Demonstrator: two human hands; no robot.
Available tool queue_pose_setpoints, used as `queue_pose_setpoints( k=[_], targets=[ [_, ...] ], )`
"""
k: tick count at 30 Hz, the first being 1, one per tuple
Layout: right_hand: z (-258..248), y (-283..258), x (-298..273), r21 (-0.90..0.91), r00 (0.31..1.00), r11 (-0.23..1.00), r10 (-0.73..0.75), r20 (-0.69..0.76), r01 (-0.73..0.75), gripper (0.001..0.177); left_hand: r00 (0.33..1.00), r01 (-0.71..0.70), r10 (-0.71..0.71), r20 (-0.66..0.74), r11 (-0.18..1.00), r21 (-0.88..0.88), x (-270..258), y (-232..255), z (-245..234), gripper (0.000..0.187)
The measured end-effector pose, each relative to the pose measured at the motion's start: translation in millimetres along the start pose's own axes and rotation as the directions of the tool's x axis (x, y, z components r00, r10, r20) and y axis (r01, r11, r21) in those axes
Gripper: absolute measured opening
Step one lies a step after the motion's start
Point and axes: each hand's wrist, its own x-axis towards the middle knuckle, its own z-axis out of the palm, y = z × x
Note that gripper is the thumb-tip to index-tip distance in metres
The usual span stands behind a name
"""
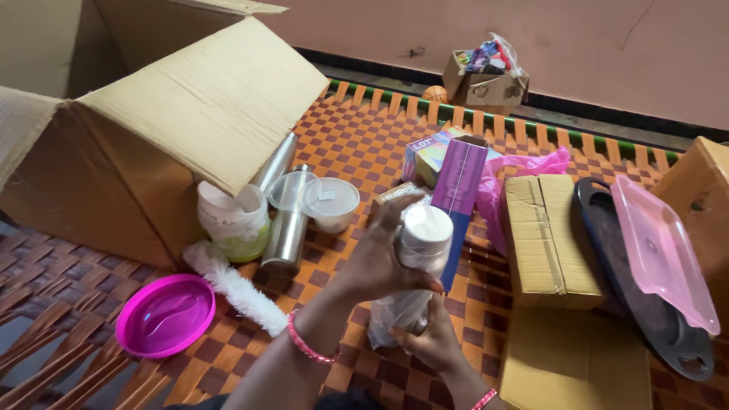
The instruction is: The person wipes a small plastic container, a stainless steel thermos, and a rectangular product box using a white cloth. The person handles each item one at a time, wiping the exterior surfaces before setting them down on the woven mat.
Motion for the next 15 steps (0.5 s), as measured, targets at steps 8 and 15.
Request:
queue_pose_setpoints(
  k=[8,15],
  targets=[
    [14.9,-25.1,-1.8,-0.196,0.991,0.971,0.131,-0.026,-0.134,0.094,0.968,0.189,-0.233,-0.091,0.919,-0.345,31.9,-8.2,3.9,0.083],
    [3.6,-7.4,0.4,-0.311,0.998,0.949,0.055,0.030,-0.042,0.082,0.957,0.287,-0.288,0.042,0.957,0.032,3.8,-5.5,15.4,0.087]
  ],
)
